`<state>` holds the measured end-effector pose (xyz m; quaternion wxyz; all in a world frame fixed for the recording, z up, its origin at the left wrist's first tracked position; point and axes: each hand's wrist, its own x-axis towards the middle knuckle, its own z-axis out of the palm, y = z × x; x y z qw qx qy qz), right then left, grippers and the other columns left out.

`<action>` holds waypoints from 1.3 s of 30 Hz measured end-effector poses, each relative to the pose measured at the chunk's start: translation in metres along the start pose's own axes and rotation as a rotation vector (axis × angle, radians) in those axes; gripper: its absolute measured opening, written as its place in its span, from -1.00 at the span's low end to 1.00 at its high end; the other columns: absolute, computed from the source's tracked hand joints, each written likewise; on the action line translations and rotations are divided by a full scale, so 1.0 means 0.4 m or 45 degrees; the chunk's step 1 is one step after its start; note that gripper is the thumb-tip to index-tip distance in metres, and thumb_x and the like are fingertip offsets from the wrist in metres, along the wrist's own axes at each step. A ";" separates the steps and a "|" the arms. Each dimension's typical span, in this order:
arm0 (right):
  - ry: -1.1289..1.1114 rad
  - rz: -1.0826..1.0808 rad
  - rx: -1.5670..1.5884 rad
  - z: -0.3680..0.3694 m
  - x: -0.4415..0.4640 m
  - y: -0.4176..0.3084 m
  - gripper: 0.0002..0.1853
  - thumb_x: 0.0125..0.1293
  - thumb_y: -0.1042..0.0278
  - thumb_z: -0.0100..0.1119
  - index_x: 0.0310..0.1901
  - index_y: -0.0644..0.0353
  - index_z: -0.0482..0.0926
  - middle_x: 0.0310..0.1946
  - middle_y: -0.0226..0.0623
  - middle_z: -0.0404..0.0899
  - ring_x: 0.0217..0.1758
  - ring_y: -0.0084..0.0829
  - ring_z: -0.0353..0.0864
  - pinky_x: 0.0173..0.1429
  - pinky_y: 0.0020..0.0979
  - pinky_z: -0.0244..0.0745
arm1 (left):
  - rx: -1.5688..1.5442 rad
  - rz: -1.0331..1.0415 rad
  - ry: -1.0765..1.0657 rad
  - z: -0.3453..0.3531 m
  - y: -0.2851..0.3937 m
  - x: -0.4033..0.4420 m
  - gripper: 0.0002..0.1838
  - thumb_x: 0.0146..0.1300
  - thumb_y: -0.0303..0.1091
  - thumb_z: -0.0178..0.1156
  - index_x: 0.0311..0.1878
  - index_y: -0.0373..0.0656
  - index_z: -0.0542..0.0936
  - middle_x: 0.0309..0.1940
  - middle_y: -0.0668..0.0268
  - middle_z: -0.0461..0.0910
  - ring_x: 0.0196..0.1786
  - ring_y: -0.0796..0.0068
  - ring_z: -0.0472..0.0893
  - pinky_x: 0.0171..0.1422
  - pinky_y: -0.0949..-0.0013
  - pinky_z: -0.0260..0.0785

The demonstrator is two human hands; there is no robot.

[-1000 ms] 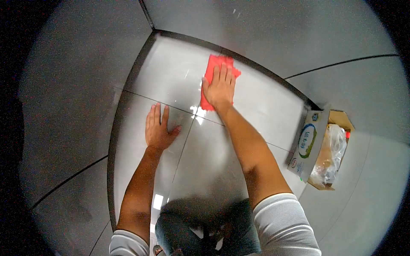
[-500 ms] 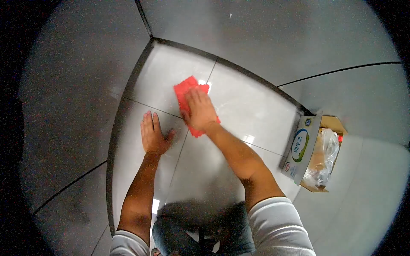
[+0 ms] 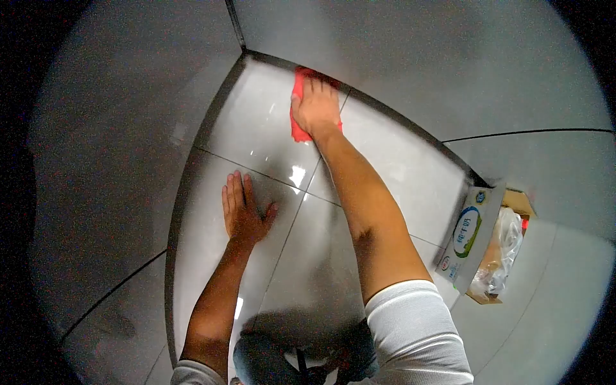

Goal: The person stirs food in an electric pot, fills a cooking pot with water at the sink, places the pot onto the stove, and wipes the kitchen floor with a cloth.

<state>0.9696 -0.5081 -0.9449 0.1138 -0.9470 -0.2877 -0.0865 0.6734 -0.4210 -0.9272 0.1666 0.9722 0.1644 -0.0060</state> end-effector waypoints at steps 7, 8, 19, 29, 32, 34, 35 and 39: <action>-0.179 -0.521 0.282 -0.073 -0.230 -0.056 -0.40 0.46 0.05 0.05 0.40 0.25 0.36 0.47 0.00 0.28 0.56 -0.02 0.19 0.61 -0.08 0.06 | -0.033 0.045 0.108 0.011 -0.012 -0.016 0.00 0.26 0.12 0.25 0.56 -0.35 0.09 0.59 -0.10 0.03 0.65 -0.07 -0.01 0.70 -0.07 -0.23; -0.179 -0.519 0.340 -0.083 -0.242 -0.053 -0.39 0.47 0.06 0.05 0.42 0.27 0.33 0.47 0.02 0.28 0.55 0.01 0.21 0.61 -0.06 0.07 | -0.031 0.027 0.102 0.013 -0.016 -0.012 0.00 0.26 0.11 0.25 0.56 -0.35 0.10 0.59 -0.10 0.04 0.64 -0.08 0.01 0.70 -0.07 -0.22; -0.178 -0.377 0.007 0.052 0.055 -0.097 -0.37 0.54 -0.13 -0.21 0.50 0.00 0.28 0.57 -0.10 0.14 0.64 -0.11 0.06 0.65 -0.06 -0.03 | -0.103 0.025 0.176 0.021 -0.025 -0.006 -0.23 0.36 -0.17 0.13 0.51 -0.41 0.16 0.53 -0.10 0.13 0.60 -0.10 0.10 0.68 -0.09 -0.10; -0.348 -0.975 0.242 -0.135 -0.439 -0.159 -0.36 0.36 -0.05 0.13 0.44 -0.05 0.41 0.53 -0.20 0.23 0.63 -0.14 0.08 0.70 -0.07 -0.13 | 0.065 -0.325 0.428 0.038 -0.054 -0.043 -0.27 0.30 -0.30 0.19 0.47 -0.42 0.23 0.52 -0.08 0.19 0.58 -0.10 0.16 0.66 -0.09 -0.07; -0.487 -0.683 0.333 -0.172 -0.470 -0.127 -0.36 0.39 0.02 0.13 0.44 0.07 0.38 0.56 -0.12 0.15 0.63 -0.06 0.07 0.66 -0.04 -0.05 | 0.121 -0.312 0.276 0.003 -0.081 -0.061 -0.24 0.42 -0.14 0.11 0.53 -0.37 0.12 0.57 -0.08 0.08 0.62 -0.08 0.04 0.67 -0.09 -0.15; -0.404 -0.507 0.146 -0.127 -0.402 -0.088 -0.33 0.45 -0.05 0.04 0.50 0.07 0.29 0.57 -0.07 0.12 0.66 -0.07 -0.01 0.67 -0.04 -0.09 | 0.143 -0.304 0.216 0.001 -0.081 -0.059 -0.21 0.45 -0.08 0.09 0.55 -0.35 0.09 0.58 -0.08 0.05 0.64 -0.08 0.00 0.68 -0.09 -0.18; -0.364 -0.421 0.053 -0.099 -0.351 -0.064 -0.31 0.47 -0.08 -0.01 0.53 0.07 0.25 0.57 -0.04 0.10 0.68 -0.07 -0.05 0.68 -0.05 -0.11 | 0.156 -0.303 0.208 0.005 -0.081 -0.059 -0.19 0.43 -0.05 0.11 0.55 -0.35 0.08 0.58 -0.08 0.05 0.64 -0.06 -0.02 0.68 -0.08 -0.19; -0.123 -0.229 0.007 -0.003 -0.123 -0.041 -0.28 0.50 -0.12 -0.12 0.56 0.11 0.15 0.58 0.00 0.06 0.67 -0.07 -0.04 0.67 -0.04 -0.14 | 0.169 -0.325 0.162 -0.004 -0.086 -0.050 -0.16 0.42 -0.02 0.11 0.56 -0.35 0.07 0.59 -0.10 0.04 0.64 -0.09 -0.02 0.68 -0.10 -0.20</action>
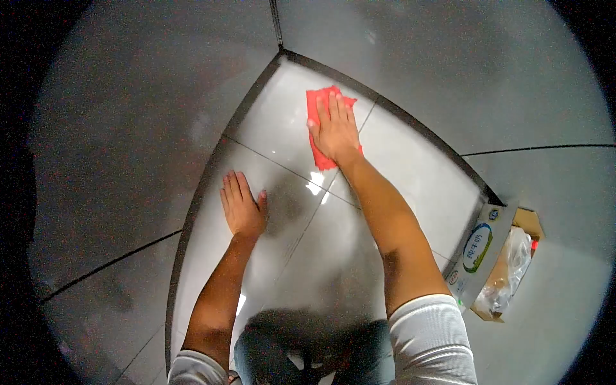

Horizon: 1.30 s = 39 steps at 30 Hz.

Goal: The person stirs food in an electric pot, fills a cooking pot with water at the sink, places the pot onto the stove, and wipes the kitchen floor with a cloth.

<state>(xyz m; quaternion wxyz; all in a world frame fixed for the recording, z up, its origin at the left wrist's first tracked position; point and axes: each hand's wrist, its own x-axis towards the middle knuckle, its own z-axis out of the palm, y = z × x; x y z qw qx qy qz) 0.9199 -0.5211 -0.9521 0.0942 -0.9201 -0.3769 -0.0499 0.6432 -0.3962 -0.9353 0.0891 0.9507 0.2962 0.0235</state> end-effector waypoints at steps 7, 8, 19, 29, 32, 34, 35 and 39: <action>0.060 0.114 0.041 0.074 0.281 -0.062 -0.29 0.51 -0.20 -0.24 0.56 -0.02 0.14 0.56 -0.14 0.13 0.62 -0.10 0.04 0.64 -0.03 -0.12 | 0.048 -0.004 -0.043 0.004 -0.002 0.012 -0.14 0.43 -0.01 0.10 0.57 -0.38 0.05 0.60 -0.10 0.01 0.65 -0.09 -0.03 0.68 -0.10 -0.20; 0.075 0.120 0.035 0.079 0.302 -0.083 -0.30 0.52 -0.21 -0.26 0.57 -0.06 0.13 0.55 -0.15 0.15 0.62 -0.10 0.04 0.64 -0.01 -0.12 | 0.049 -0.011 -0.058 0.008 -0.006 0.011 -0.14 0.44 -0.02 0.10 0.58 -0.37 0.03 0.61 -0.09 -0.02 0.66 -0.06 -0.05 0.69 -0.08 -0.22; -0.107 -0.494 0.038 0.037 0.166 -0.190 -0.42 0.51 -0.04 -0.13 0.47 -0.04 0.35 0.54 -0.24 0.22 0.64 -0.16 0.06 0.67 -0.07 -0.09 | 0.005 -0.023 -0.044 0.000 -0.003 -0.002 -0.18 0.45 0.00 0.04 0.57 -0.36 0.07 0.60 -0.08 0.01 0.66 -0.04 -0.04 0.70 -0.06 -0.24; -0.104 -0.313 0.110 -0.012 0.005 -0.130 -0.37 0.49 0.02 -0.04 0.51 0.08 0.26 0.58 -0.10 0.11 0.65 -0.12 0.04 0.68 -0.10 -0.12 | -0.077 0.007 0.080 0.012 -0.009 -0.010 -0.20 0.45 -0.04 0.08 0.56 -0.35 0.10 0.60 -0.04 0.03 0.64 -0.04 0.02 0.69 -0.09 -0.18; 0.088 -0.126 0.117 0.067 0.174 -0.092 -0.36 0.51 0.00 -0.13 0.51 0.16 0.25 0.57 -0.03 0.12 0.64 -0.09 0.06 0.67 -0.11 -0.09 | -0.066 -0.001 0.061 0.024 -0.017 0.002 -0.19 0.43 -0.04 0.10 0.56 -0.35 0.09 0.61 -0.04 0.01 0.65 -0.04 0.00 0.69 -0.09 -0.19; 0.185 -0.088 0.162 0.100 0.271 -0.097 -0.39 0.51 0.00 -0.14 0.47 0.16 0.30 0.51 -0.06 0.22 0.58 -0.11 0.16 0.62 -0.10 0.02 | -0.048 -0.021 0.017 0.033 -0.017 -0.001 -0.17 0.42 -0.03 0.11 0.56 -0.35 0.09 0.61 -0.04 -0.01 0.66 -0.04 -0.02 0.69 -0.08 -0.21; 0.234 -0.070 0.187 0.112 0.316 -0.105 -0.40 0.51 0.01 -0.14 0.46 0.16 0.32 0.49 -0.08 0.27 0.56 -0.12 0.21 0.59 -0.10 0.08 | -0.032 -0.030 -0.001 0.038 -0.018 0.000 -0.16 0.42 -0.02 0.12 0.56 -0.35 0.09 0.62 -0.04 -0.02 0.66 -0.03 -0.03 0.70 -0.08 -0.22; 0.030 0.128 0.142 0.128 0.442 -0.166 -0.48 0.43 0.07 -0.07 0.26 0.22 0.52 0.30 -0.21 0.48 0.38 -0.24 0.42 0.45 -0.14 0.23 | -0.018 -0.010 -0.005 0.041 -0.023 0.002 -0.16 0.39 -0.03 0.13 0.52 -0.43 0.14 0.58 -0.14 0.06 0.64 -0.12 0.01 0.67 -0.11 -0.16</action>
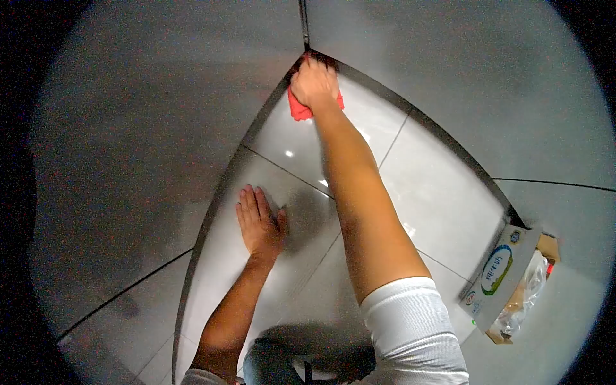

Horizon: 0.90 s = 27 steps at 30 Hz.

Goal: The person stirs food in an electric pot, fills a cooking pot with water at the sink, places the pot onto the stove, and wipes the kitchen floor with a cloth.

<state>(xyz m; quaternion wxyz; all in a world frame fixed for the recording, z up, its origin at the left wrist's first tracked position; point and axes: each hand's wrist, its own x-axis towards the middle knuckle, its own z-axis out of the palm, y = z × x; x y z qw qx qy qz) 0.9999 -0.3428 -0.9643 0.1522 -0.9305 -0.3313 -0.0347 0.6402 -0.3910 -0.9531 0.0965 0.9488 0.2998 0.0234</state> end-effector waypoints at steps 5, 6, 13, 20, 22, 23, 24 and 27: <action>-0.091 -0.113 -0.130 -0.015 -0.006 -0.024 -0.54 0.35 0.12 0.00 0.11 0.24 0.64 0.15 -0.17 0.60 0.29 -0.20 0.50 0.35 -0.18 0.37 | -0.052 -0.004 -0.017 -0.010 0.002 -0.008 -0.19 0.40 -0.05 0.11 0.52 -0.42 0.14 0.58 -0.12 0.04 0.64 -0.09 -0.01 0.68 -0.10 -0.19; -0.145 -0.183 -0.179 -0.030 -0.005 -0.025 -0.56 0.33 0.13 0.01 0.08 0.23 0.66 0.11 -0.16 0.62 0.27 -0.18 0.52 0.33 -0.18 0.40 | -0.066 0.004 0.003 -0.016 0.005 -0.003 -0.20 0.40 -0.06 0.11 0.51 -0.44 0.16 0.56 -0.16 0.08 0.63 -0.13 0.04 0.66 -0.11 -0.15; -0.019 -0.743 0.323 -0.059 -0.265 -0.106 -0.64 0.14 0.33 0.16 -0.02 0.23 0.64 0.05 -0.10 0.62 0.17 -0.09 0.56 0.24 -0.13 0.47 | -0.141 0.044 0.175 -0.015 -0.003 -0.011 -0.33 0.41 -0.26 0.06 0.49 -0.43 0.21 0.52 -0.12 0.18 0.59 -0.11 0.12 0.66 -0.08 -0.08; -0.186 -1.031 0.278 -0.148 -0.685 -0.130 -0.43 0.25 0.19 0.18 0.34 -0.06 0.51 0.44 -0.49 0.41 0.54 -0.44 0.29 0.58 -0.18 0.14 | -0.429 -0.057 0.355 -0.015 -0.047 -0.097 -0.43 0.38 -0.48 0.00 0.44 -0.43 0.27 0.44 -0.14 0.29 0.51 -0.16 0.25 0.61 -0.06 0.06; -0.348 -1.066 0.314 -0.189 -0.780 -0.090 -0.43 0.28 0.18 0.17 0.36 -0.06 0.50 0.48 -0.50 0.35 0.56 -0.44 0.24 0.62 -0.18 0.08 | -0.446 -0.099 0.348 -0.034 -0.058 -0.161 -0.45 0.35 -0.58 -0.02 0.42 -0.44 0.30 0.43 -0.13 0.30 0.50 -0.18 0.25 0.59 -0.04 0.10; -0.422 -1.088 0.328 -0.201 -0.804 -0.069 -0.44 0.30 0.17 0.16 0.36 -0.06 0.50 0.50 -0.51 0.32 0.58 -0.44 0.22 0.63 -0.18 0.05 | -0.440 -0.089 0.348 -0.034 -0.066 -0.186 -0.45 0.35 -0.58 -0.04 0.43 -0.42 0.29 0.44 -0.13 0.29 0.51 -0.18 0.24 0.60 -0.04 0.08; -0.581 -1.031 0.403 -0.202 -0.812 -0.056 -0.47 0.31 0.28 0.17 0.34 0.03 0.52 0.47 -0.37 0.36 0.57 -0.34 0.25 0.62 -0.16 0.12 | -0.437 -0.083 0.351 -0.024 -0.077 -0.208 -0.44 0.36 -0.58 -0.06 0.44 -0.41 0.27 0.44 -0.13 0.28 0.52 -0.17 0.22 0.61 -0.04 0.07; -0.185 -0.826 0.554 -0.187 -0.785 -0.016 -0.49 0.27 0.42 0.20 0.29 0.17 0.54 0.43 -0.19 0.40 0.53 -0.19 0.32 0.55 -0.14 0.26 | -0.450 -0.049 0.376 -0.022 -0.092 -0.231 -0.42 0.33 -0.61 -0.07 0.45 -0.38 0.26 0.46 -0.11 0.27 0.53 -0.15 0.21 0.62 -0.04 0.05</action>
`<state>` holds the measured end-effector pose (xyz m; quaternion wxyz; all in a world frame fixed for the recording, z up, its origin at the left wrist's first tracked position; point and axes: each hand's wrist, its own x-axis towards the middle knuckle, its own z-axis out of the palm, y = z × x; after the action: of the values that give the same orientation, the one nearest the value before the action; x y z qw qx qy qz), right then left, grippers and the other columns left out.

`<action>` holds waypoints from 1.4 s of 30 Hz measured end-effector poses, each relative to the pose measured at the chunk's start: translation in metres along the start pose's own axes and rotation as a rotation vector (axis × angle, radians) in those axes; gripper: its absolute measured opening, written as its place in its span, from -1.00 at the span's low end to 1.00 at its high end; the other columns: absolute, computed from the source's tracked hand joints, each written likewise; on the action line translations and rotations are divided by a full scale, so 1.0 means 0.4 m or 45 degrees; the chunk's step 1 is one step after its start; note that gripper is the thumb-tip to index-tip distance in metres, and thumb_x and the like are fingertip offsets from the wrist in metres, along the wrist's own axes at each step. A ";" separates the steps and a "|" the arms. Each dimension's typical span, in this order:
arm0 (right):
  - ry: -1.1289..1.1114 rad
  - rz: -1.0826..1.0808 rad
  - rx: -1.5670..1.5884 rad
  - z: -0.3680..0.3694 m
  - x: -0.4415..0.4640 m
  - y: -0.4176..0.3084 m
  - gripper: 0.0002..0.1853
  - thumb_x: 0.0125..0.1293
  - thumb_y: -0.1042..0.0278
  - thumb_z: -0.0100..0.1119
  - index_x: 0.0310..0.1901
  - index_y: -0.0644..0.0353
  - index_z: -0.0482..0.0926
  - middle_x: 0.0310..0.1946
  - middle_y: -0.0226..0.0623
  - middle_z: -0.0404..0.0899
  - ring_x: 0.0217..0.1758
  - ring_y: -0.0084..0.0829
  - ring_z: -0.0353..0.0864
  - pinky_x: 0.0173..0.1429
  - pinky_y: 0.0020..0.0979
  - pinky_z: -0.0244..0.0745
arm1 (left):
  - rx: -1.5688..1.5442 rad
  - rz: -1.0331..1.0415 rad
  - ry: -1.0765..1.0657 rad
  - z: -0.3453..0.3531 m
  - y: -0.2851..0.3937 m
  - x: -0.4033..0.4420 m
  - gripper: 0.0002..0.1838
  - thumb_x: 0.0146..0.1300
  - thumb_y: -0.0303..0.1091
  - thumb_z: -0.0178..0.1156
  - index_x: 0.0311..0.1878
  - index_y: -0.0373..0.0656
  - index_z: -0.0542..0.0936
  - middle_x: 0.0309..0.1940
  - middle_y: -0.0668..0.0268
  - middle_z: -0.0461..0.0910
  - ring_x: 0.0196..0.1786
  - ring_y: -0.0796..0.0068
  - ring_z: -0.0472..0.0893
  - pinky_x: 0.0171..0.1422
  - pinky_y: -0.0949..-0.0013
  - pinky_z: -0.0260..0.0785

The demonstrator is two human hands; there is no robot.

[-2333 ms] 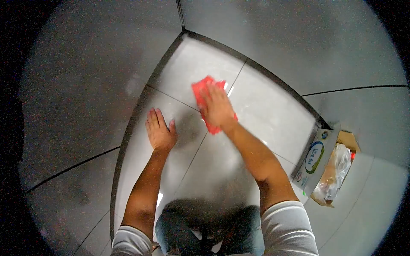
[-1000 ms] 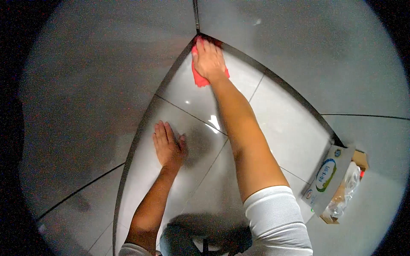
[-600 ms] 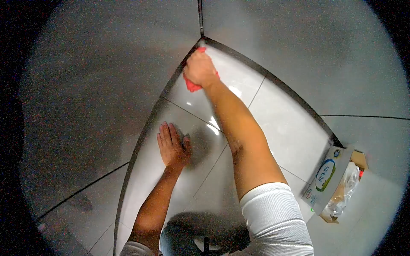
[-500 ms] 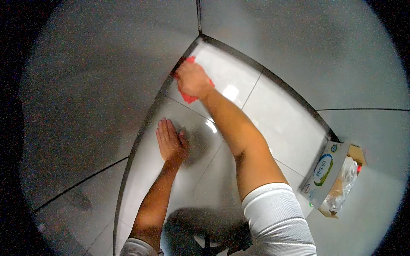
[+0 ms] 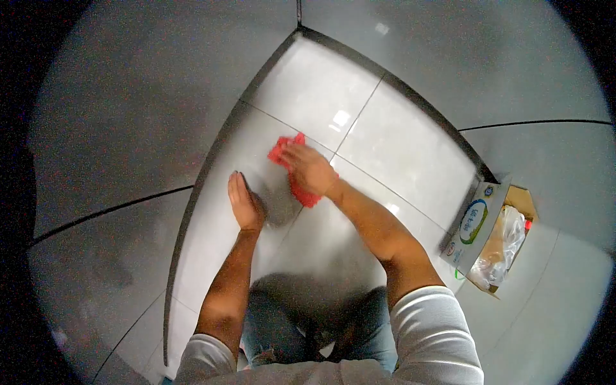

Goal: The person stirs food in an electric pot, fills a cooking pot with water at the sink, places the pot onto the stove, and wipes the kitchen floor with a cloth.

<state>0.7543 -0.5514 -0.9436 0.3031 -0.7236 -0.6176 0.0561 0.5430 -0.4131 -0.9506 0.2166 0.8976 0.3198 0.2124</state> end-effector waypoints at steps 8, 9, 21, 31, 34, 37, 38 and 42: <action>0.291 0.331 -0.280 0.007 0.280 0.100 -0.54 0.30 0.27 0.19 0.22 0.25 0.55 0.33 -0.08 0.48 0.48 -0.11 0.35 0.54 -0.12 0.24 | 0.063 0.035 -0.041 0.034 -0.008 0.026 -0.35 0.16 -0.64 0.02 0.40 -0.39 0.32 0.38 -0.06 0.36 0.47 -0.20 0.29 0.58 -0.13 0.11; 0.251 0.281 -0.277 0.029 0.303 0.103 -0.53 0.29 0.28 0.20 0.22 0.24 0.55 0.32 -0.08 0.49 0.48 -0.11 0.36 0.54 -0.11 0.25 | 0.072 0.041 -0.042 0.041 -0.013 0.030 -0.35 0.16 -0.64 0.03 0.40 -0.39 0.32 0.38 -0.06 0.36 0.47 -0.20 0.29 0.59 -0.13 0.10; -0.037 0.014 0.011 0.020 0.052 -0.040 -0.50 0.22 0.43 0.24 0.24 0.16 0.58 0.36 -0.24 0.49 0.49 -0.19 0.37 0.59 -0.15 0.23 | 0.196 0.204 -0.191 -0.026 -0.041 0.023 -0.40 0.19 -0.60 0.06 0.38 -0.35 0.40 0.46 0.01 0.34 0.52 -0.07 0.28 0.61 -0.05 0.09; 0.169 0.201 -0.170 0.100 0.392 0.060 -0.62 0.33 0.40 0.14 0.15 0.30 0.59 0.22 -0.07 0.58 0.37 -0.08 0.47 0.48 -0.12 0.32 | 0.026 0.041 -0.203 -0.027 -0.054 0.009 -0.43 0.35 -0.55 -0.01 0.45 -0.25 0.32 0.47 0.06 0.31 0.56 -0.02 0.22 0.65 0.04 0.06; -0.042 0.065 -0.206 0.119 0.470 0.057 -0.63 0.27 0.41 0.15 0.11 0.24 0.63 0.22 -0.15 0.59 0.37 -0.15 0.47 0.47 -0.16 0.33 | 0.016 0.075 -0.074 -0.039 -0.045 0.023 -0.47 0.26 -0.60 0.06 0.34 -0.34 0.42 0.36 0.05 0.42 0.46 -0.03 0.36 0.54 0.05 0.25; -0.175 -0.209 -0.199 0.131 0.426 0.048 -0.61 0.21 0.36 0.19 0.10 0.08 0.67 0.25 -0.29 0.59 0.40 -0.25 0.45 0.50 -0.21 0.30 | -0.053 0.053 -0.102 -0.020 -0.068 0.005 -0.45 0.36 -0.57 -0.05 0.44 -0.29 0.33 0.43 -0.02 0.33 0.51 -0.11 0.26 0.61 0.02 0.14; -0.212 -0.316 -0.188 0.126 0.403 0.046 -0.60 0.19 0.33 0.21 0.11 0.02 0.68 0.26 -0.34 0.59 0.41 -0.28 0.44 0.52 -0.23 0.29 | -0.064 0.050 -0.088 -0.019 -0.070 -0.001 -0.45 0.35 -0.57 -0.06 0.43 -0.29 0.33 0.42 -0.04 0.34 0.50 -0.12 0.27 0.60 0.02 0.15; -0.367 -0.484 -0.185 0.123 0.215 -0.017 -0.56 0.20 0.24 0.21 0.16 -0.23 0.67 0.36 -0.56 0.51 0.50 -0.43 0.36 0.61 -0.24 0.17 | -0.081 0.059 -0.032 -0.040 -0.051 0.001 -0.45 0.28 -0.60 0.00 0.38 -0.33 0.38 0.37 -0.03 0.39 0.46 -0.10 0.33 0.55 0.04 0.23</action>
<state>0.7459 -0.4530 -0.9550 0.1642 -0.5987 -0.7819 0.0564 0.5250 -0.3945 -0.9482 0.2441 0.9000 0.2893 0.2162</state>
